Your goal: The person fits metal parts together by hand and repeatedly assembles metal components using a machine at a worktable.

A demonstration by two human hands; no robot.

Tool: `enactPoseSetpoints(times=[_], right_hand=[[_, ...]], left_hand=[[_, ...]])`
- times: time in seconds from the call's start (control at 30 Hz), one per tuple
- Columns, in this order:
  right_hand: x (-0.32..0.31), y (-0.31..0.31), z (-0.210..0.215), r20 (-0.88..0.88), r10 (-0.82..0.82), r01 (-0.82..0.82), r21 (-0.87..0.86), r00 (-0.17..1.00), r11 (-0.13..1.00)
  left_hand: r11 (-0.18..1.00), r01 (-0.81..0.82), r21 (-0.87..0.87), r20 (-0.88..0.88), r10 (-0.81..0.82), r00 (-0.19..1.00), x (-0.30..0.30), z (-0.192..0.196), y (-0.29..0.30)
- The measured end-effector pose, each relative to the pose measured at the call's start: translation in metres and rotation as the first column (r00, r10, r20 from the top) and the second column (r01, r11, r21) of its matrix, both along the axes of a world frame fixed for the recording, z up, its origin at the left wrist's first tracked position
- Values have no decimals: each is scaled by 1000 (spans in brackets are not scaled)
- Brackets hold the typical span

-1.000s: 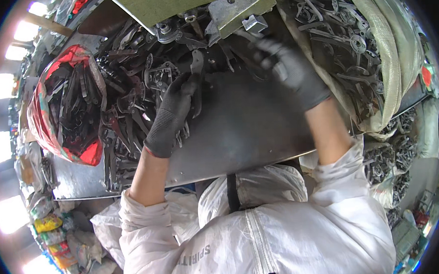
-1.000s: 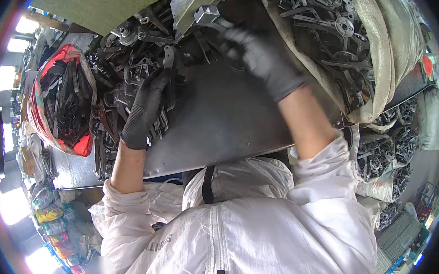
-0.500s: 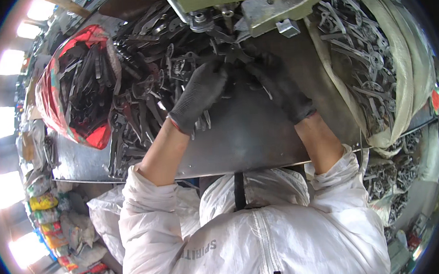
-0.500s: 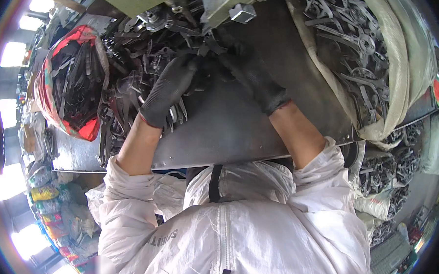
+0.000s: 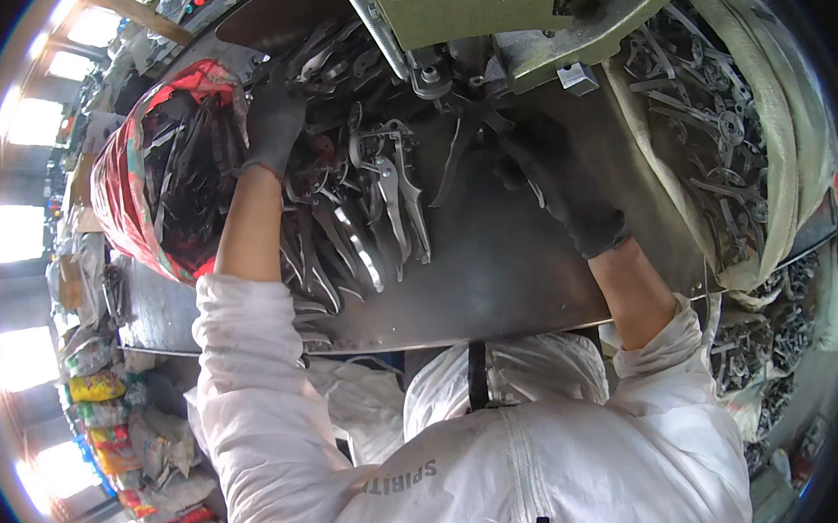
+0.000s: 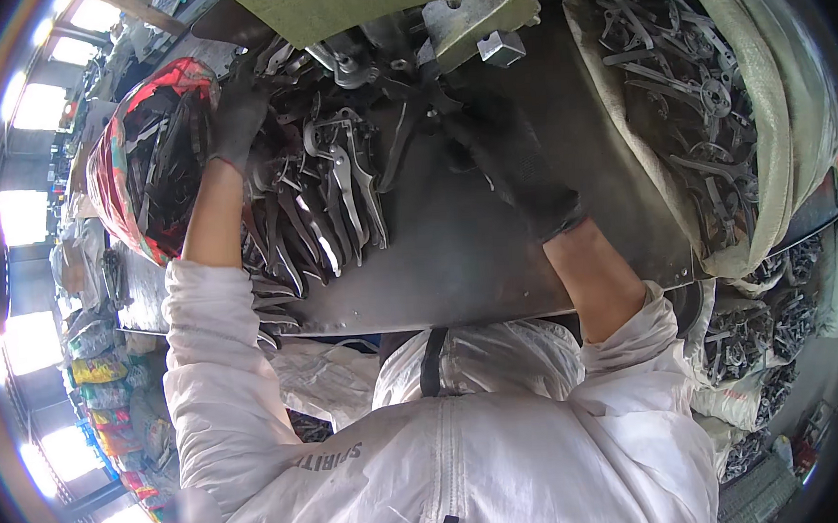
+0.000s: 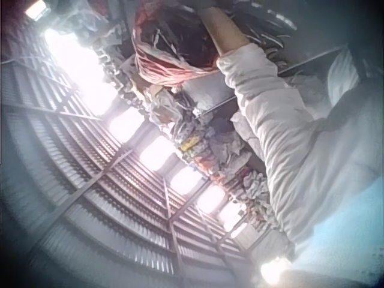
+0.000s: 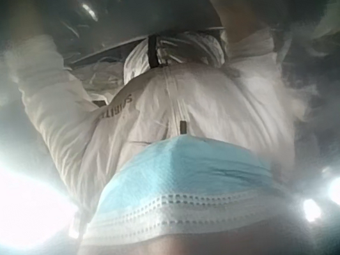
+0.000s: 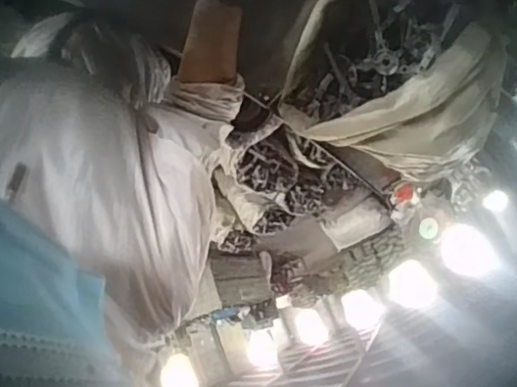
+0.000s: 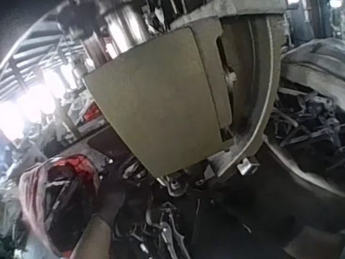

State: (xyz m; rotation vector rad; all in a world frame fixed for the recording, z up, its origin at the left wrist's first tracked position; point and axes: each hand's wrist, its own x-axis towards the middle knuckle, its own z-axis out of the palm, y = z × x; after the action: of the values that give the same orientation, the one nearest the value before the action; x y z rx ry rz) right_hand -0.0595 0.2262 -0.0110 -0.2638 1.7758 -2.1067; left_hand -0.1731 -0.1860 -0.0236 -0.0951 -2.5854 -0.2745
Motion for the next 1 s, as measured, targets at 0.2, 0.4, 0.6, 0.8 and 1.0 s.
enactPoseSetpoints(times=[0.2, 0.4, 0.6, 0.8, 1.0], right_hand=[[14, 1, 11, 23, -97, 96, 20, 995, 995], [16, 5, 17, 82, -151, 139, 133, 985, 981], [3, 12, -9, 69, -12, 3, 136, 998, 991], [5, 14, 6, 108, -84, 59, 218, 991, 974], [9, 9, -33, -134, -109, 130, 160, 985, 979]], left_hand=[[846, 95, -525, 155, -15, 988, -36, -21, -37], [955, -284, 83, 300, 248, 921, -35, -11, -21], [879, -249, 407, 70, 241, 968, -6, 23, 2], [571, -17, 821, 162, -203, 966, 71, 71, 67], [573, -153, 805, 438, -400, 805, 168, 107, 155]])
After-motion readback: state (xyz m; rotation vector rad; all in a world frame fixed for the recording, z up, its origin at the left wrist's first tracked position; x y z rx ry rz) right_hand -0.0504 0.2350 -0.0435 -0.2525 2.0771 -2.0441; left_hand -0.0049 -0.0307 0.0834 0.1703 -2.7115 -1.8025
